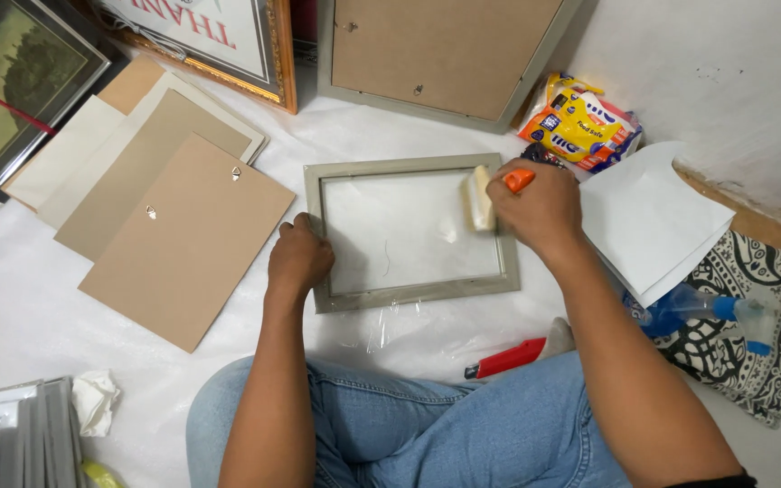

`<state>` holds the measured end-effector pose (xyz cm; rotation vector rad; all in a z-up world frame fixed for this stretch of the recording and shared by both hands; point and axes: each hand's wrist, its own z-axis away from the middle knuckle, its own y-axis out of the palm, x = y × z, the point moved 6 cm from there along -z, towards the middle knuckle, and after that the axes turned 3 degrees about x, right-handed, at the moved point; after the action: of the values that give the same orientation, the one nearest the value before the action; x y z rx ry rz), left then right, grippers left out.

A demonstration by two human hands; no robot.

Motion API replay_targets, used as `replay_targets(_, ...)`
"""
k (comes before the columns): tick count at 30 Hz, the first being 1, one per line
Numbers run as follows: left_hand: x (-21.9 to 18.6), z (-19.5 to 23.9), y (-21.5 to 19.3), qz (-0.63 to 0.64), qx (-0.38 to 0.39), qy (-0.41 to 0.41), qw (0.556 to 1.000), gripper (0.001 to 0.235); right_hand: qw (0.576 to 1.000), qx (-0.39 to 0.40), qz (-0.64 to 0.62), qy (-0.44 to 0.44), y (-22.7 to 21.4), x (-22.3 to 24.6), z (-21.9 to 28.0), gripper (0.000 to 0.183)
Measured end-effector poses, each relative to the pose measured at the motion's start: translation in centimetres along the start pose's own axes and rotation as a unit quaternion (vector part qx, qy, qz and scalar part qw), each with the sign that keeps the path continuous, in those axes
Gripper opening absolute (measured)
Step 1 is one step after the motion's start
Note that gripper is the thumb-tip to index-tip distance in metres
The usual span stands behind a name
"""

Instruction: Cleaning picture frames with a brush and assembling them with artwork and backings

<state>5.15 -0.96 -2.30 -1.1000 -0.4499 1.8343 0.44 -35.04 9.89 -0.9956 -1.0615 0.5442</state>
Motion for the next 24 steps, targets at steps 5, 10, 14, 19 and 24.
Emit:
replay_targets(5,-0.2,0.1,0.1,-0.006,0.001,0.009,1.0,0.062,0.97,0.112,-0.212,-0.03,3.5,5.9,4.3,0.022)
replay_targets(10,0.2,0.2,0.0,-0.001,0.0,0.005,1.0,0.062,0.975,0.159,-0.152,-0.025,4.2,2.9,1.4,0.019)
replay_targets(14,0.0,0.2,-0.1,-0.002,0.002,0.003,1.0,0.062,0.998,0.066,-0.023,0.01,-0.5,-0.9,-0.4,0.019)
replay_targets(19,0.2,-0.2,0.3,-0.012,-0.003,0.008,1.0,0.061,0.995,0.048,-0.022,0.086,-2.7,-2.1,0.1,0.017)
replay_targets(24,0.2,-0.1,0.2,-0.008,-0.006,0.007,1.0,0.062,0.995,0.039,0.071,0.058,0.3,-4.5,-3.7,0.023)
